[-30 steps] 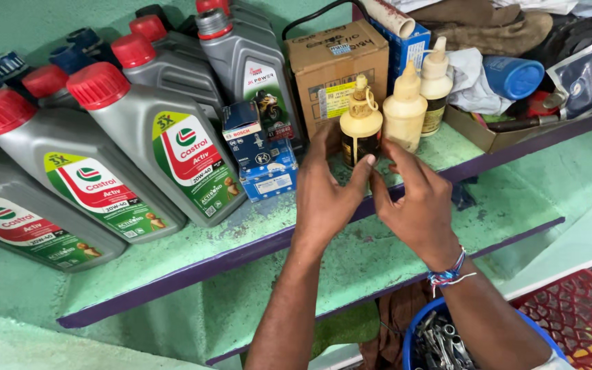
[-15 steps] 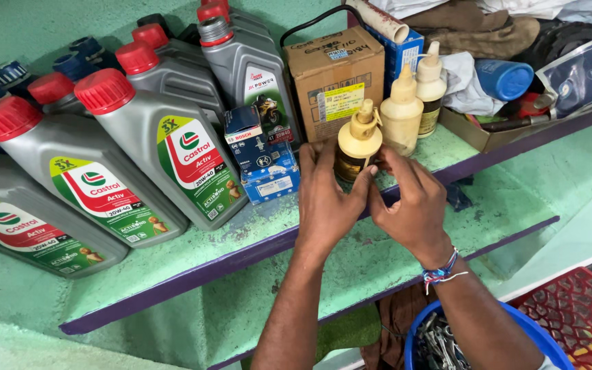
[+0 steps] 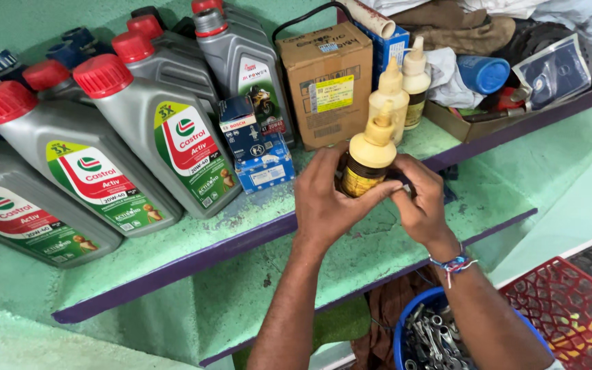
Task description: The person picks up various automotive items including motor oil bottles, small parts boxes, and a gauge from a shelf and places them into a blue bucket on the floor.
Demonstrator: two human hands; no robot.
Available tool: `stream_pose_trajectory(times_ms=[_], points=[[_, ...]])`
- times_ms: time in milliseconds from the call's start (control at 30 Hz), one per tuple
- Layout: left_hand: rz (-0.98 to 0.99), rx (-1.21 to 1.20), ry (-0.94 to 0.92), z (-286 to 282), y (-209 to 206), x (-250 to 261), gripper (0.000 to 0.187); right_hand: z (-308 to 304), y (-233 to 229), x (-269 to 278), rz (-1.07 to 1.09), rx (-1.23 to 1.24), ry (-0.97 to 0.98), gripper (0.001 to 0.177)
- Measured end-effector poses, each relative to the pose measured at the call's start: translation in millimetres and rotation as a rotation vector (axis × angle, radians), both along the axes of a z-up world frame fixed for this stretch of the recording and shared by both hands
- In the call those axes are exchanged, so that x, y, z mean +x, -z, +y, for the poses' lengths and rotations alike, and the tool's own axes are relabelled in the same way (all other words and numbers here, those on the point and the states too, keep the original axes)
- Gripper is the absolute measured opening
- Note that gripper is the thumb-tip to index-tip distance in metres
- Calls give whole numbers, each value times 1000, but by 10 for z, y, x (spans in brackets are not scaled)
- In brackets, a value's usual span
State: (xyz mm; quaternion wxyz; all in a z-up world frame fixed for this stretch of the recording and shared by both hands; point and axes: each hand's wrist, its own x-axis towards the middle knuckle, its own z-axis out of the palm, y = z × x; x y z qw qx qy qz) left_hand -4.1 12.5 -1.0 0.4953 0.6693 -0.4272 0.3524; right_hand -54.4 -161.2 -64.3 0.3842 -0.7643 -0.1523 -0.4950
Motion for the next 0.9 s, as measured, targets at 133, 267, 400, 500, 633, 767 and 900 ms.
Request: stream_pose_trajectory(times_ms=[133,267,400,500,633,767,900], points=[[-80,28,12,10,78,-5,70,-191,265,-76,183,241,-168,37],[-127,16,44,-41,263,-79,65,-114,349,-296,176,531,-436,55],[-117,43,60,-158,532,-332,62,-63,380,-597,163,436,-422,57],[-23,42,-33,-253,726,-584,58,-81,519,-787,255,400,-257,71],[106,55,-40,-395,948,-804,54,-178,792,-937,413,504,-198,65],[183,66,99,-477,1137,-878,60,-331,997,-1099,523,498,-73,64],[442,150,342,-600,1424,-850,62,-407,1182,-1213,541,497,-38,66]])
